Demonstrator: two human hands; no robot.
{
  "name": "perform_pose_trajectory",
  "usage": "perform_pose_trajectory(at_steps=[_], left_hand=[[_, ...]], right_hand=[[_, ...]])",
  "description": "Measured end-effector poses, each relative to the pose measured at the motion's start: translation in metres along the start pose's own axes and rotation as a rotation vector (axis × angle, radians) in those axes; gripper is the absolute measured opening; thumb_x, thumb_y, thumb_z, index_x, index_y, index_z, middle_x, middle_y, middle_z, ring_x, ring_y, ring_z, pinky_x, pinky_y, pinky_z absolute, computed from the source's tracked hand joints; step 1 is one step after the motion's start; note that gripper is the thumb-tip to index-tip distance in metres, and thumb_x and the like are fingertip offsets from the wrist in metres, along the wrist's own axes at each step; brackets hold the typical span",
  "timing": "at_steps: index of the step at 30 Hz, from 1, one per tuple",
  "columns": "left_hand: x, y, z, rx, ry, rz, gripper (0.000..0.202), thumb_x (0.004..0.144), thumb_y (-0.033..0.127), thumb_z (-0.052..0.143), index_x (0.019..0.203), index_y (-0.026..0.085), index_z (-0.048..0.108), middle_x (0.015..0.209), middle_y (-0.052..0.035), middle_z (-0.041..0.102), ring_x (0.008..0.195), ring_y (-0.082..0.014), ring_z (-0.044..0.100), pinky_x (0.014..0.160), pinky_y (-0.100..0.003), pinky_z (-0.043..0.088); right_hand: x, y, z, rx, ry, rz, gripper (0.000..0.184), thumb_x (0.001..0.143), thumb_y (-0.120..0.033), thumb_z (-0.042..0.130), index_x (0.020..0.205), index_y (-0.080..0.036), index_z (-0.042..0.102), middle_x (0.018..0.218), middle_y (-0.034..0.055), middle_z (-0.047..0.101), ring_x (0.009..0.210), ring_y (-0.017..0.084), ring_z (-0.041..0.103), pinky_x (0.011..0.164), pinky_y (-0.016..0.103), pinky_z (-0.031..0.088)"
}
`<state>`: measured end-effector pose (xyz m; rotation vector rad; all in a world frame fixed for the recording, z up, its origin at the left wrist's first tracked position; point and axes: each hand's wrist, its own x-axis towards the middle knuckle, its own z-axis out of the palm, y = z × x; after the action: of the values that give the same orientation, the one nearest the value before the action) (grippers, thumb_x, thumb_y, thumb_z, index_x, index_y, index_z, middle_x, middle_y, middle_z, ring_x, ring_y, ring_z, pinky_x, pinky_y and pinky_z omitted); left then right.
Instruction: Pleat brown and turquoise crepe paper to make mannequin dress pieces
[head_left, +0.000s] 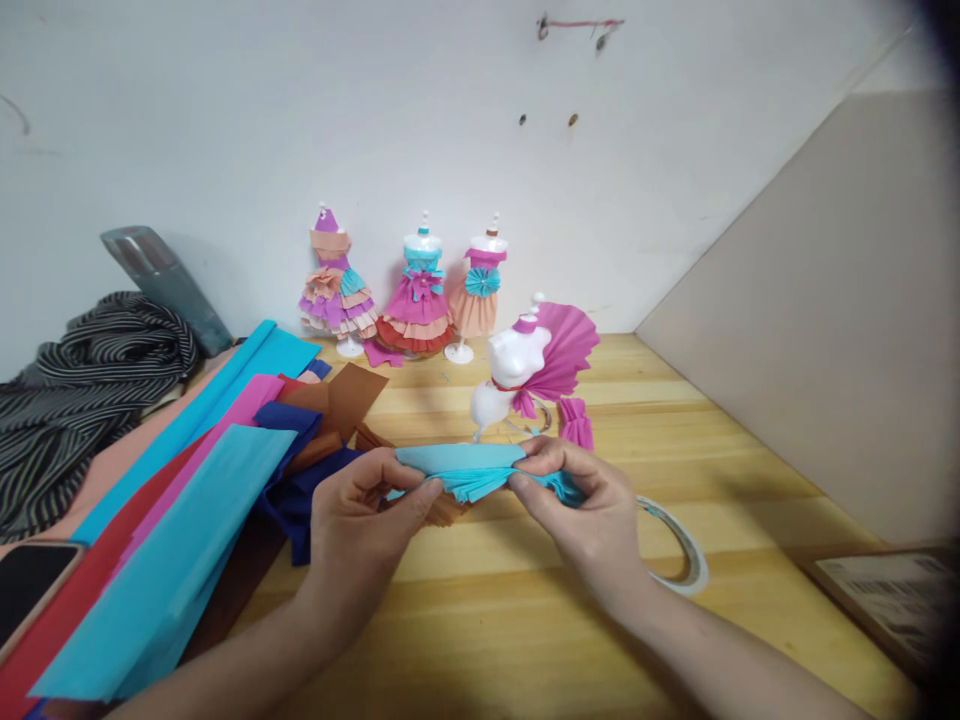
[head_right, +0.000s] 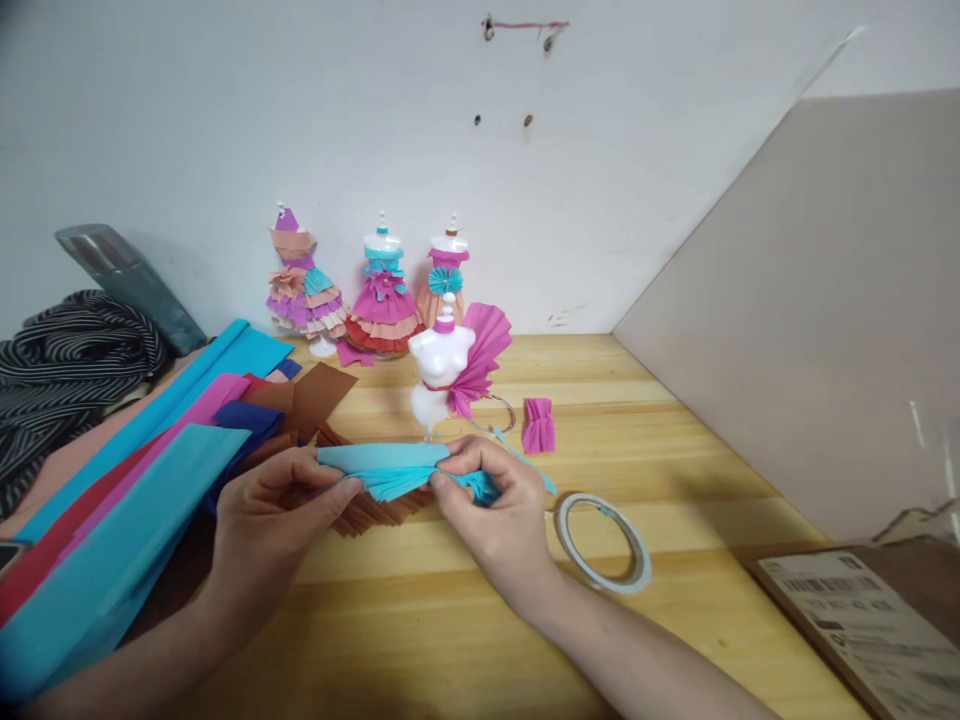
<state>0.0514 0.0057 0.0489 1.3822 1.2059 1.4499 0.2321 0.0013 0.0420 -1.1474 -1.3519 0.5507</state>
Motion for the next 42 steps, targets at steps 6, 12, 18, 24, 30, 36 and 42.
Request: perform_pose_trajectory(at_steps=[6,12,18,24,30,36,42], left_hand=[[-0.002,-0.006,0.001,-0.014,-0.017,0.014,0.006,0.068,0.017,0.073,0.066,0.017,0.067,0.06,0.0016,0.063,0.054,-0.011,0.059,0.047,-0.019,0.05],[0.0,-0.015,-0.005,0.213,-0.008,0.363,0.012,0.075,0.015,0.07,0.084,0.022,0.074,0.073,0.0,0.069,0.064,-0.0115,0.063,0.055,-0.019,0.052],[0.006,-0.021,-0.007,0.346,0.038,0.475,0.013,0.076,0.017,0.07,0.088,0.022,0.074,0.081,-0.0024,0.068,0.07,-0.0133,0.065,0.062,-0.02,0.054],[0.005,-0.02,-0.006,0.358,0.016,0.539,0.01,0.078,0.013,0.067,0.08,0.021,0.072,0.077,-0.0004,0.064,0.068,-0.0108,0.062,0.062,-0.018,0.052],[0.003,-0.019,-0.005,0.357,-0.016,0.488,0.008,0.079,0.014,0.066,0.077,0.02,0.071,0.076,-0.0007,0.062,0.067,-0.0103,0.06,0.057,-0.017,0.049],[-0.001,-0.011,-0.001,0.195,-0.043,0.149,0.003,0.074,0.018,0.069,0.072,0.017,0.07,0.067,-0.0008,0.065,0.06,-0.0111,0.06,0.05,-0.018,0.047],[-0.003,-0.003,0.005,-0.131,-0.048,-0.272,0.016,0.067,0.026,0.075,0.07,0.013,0.066,0.058,-0.0022,0.068,0.05,-0.0132,0.062,0.048,-0.021,0.051]], right_hand=[[-0.001,0.001,0.0,-0.011,-0.004,0.005,0.009,0.069,-0.018,0.067,0.064,-0.02,0.06,0.061,-0.0006,0.064,0.052,0.013,0.057,0.046,0.022,0.045],[-0.003,0.009,-0.001,-0.01,-0.032,-0.093,0.013,0.076,-0.017,0.067,0.087,-0.023,0.071,0.078,0.0019,0.07,0.069,0.017,0.064,0.059,0.028,0.051],[-0.004,0.012,-0.001,-0.12,-0.068,-0.233,0.021,0.083,-0.016,0.062,0.099,-0.025,0.072,0.086,0.0048,0.071,0.079,0.02,0.065,0.067,0.033,0.052],[-0.003,0.012,0.0,-0.17,-0.091,-0.267,0.017,0.085,-0.015,0.058,0.095,-0.023,0.069,0.083,0.0046,0.068,0.078,0.019,0.063,0.067,0.032,0.05],[-0.002,0.012,0.0,-0.161,-0.133,-0.181,0.007,0.085,-0.018,0.057,0.086,-0.02,0.063,0.077,0.003,0.065,0.07,0.016,0.062,0.061,0.028,0.048],[-0.003,0.011,-0.001,-0.146,-0.137,-0.023,0.008,0.082,-0.025,0.058,0.076,-0.019,0.061,0.067,0.0018,0.065,0.058,0.015,0.06,0.051,0.025,0.045],[-0.001,0.009,-0.001,-0.101,-0.099,-0.069,0.006,0.077,-0.02,0.06,0.071,-0.019,0.061,0.069,0.0013,0.063,0.059,0.014,0.058,0.052,0.024,0.045]])
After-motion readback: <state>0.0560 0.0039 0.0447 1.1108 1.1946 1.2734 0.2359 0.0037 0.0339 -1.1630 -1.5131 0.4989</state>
